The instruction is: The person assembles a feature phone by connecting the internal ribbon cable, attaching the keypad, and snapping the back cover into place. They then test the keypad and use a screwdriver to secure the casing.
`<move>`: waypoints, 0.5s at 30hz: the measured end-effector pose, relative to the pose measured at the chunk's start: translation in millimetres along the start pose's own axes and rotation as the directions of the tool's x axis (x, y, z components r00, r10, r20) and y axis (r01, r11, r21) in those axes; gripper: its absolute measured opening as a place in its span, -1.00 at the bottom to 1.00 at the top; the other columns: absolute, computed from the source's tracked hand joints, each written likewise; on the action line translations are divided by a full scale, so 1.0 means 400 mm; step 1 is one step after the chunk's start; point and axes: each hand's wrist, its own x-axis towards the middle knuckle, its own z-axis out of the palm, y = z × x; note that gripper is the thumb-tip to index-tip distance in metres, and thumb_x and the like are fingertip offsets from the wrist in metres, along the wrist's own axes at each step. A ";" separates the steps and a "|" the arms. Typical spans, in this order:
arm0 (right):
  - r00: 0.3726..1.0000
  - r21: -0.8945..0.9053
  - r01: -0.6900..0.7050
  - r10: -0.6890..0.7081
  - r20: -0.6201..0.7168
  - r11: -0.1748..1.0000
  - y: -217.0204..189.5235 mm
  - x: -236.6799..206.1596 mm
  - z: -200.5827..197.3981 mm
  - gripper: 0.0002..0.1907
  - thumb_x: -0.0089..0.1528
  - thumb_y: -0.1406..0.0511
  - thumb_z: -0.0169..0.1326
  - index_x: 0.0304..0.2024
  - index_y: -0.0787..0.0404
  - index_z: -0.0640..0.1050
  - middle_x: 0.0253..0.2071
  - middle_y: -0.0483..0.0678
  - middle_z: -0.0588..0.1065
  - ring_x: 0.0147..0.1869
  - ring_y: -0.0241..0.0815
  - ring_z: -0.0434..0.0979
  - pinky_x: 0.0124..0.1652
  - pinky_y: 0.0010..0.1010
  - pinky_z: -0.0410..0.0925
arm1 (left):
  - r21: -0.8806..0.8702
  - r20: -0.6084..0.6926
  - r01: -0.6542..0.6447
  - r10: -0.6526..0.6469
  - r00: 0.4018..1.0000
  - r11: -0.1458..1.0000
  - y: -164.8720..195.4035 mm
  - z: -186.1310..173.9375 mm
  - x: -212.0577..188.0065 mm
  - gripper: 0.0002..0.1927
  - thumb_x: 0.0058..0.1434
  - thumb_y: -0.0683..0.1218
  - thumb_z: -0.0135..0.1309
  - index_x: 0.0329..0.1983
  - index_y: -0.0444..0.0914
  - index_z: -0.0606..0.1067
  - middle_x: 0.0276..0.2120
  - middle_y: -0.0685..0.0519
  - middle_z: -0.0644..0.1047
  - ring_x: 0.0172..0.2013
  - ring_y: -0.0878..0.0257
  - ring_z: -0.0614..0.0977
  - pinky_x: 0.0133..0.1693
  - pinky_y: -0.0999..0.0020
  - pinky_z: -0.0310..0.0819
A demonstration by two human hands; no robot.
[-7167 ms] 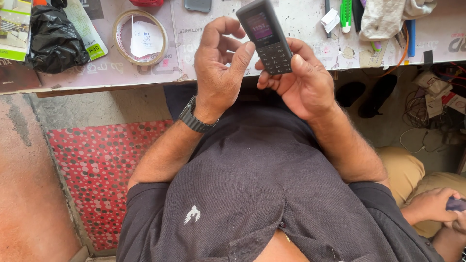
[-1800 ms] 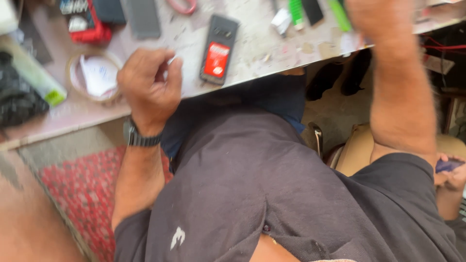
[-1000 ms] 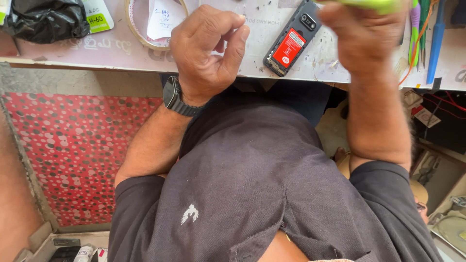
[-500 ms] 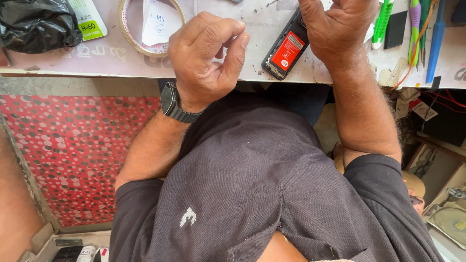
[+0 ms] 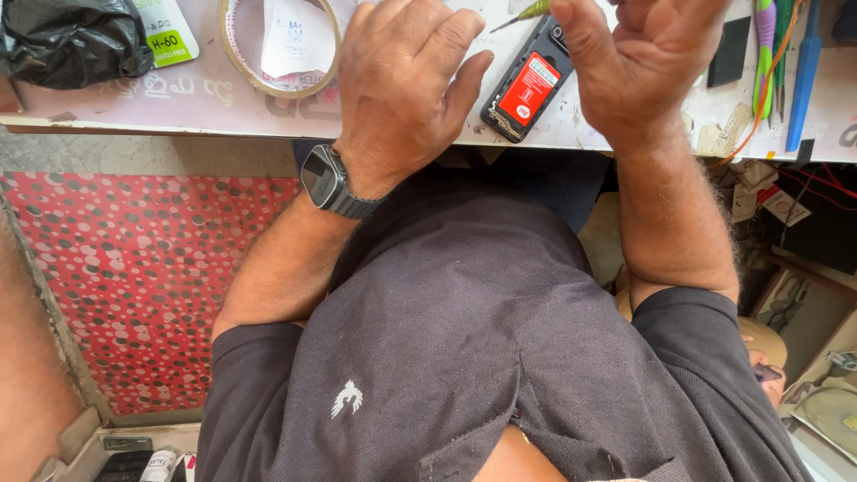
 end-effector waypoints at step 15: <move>0.999 0.019 -0.039 0.038 0.023 0.999 -0.059 -0.005 0.011 -0.14 0.43 0.57 0.16 0.47 -0.10 -0.06 0.06 0.19 0.47 0.13 0.05 0.67 0.15 -0.23 0.58 | -0.060 -0.043 -0.057 0.055 0.998 0.997 -0.001 0.003 -0.001 -0.88 0.36 -0.21 0.24 -0.09 -0.18 0.55 -0.30 0.16 0.47 -0.23 0.22 0.48 -0.11 0.18 0.33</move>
